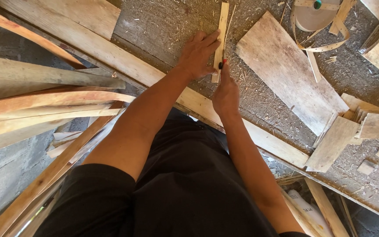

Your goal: Arranging and trimming small wood pieces to fit into a wooden frame.

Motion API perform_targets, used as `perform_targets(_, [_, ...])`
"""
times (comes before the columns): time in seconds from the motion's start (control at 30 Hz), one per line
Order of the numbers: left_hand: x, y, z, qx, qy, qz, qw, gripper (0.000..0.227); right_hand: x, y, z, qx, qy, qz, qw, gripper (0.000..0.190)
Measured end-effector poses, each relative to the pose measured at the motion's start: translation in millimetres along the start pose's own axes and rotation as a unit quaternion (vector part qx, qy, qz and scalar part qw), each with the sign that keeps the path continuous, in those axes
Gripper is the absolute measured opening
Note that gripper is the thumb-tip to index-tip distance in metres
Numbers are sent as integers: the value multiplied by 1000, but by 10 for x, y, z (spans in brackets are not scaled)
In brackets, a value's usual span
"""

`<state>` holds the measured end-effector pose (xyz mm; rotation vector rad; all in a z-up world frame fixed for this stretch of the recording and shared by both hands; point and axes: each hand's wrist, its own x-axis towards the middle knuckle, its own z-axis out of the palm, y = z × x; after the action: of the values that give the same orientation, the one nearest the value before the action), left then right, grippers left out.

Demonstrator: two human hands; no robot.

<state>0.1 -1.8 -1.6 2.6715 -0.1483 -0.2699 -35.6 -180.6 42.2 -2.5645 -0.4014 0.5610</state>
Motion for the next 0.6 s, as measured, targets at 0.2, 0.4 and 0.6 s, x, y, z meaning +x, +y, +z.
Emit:
perform_targets(0.2, [-18, -40, 42, 10, 19, 19, 1000, 99, -357, 116, -1, 1, -9, -17, 1000, 75])
perform_targets(0.4, [4, -49, 60, -10, 14, 18, 1000, 102, -701, 96, -257, 27, -24, 5, 999, 68])
perform_targets(0.6, [-19, -26, -55, -33, -21, 17, 999, 112, -592, 18, -366, 69, 4, 81, 994, 62])
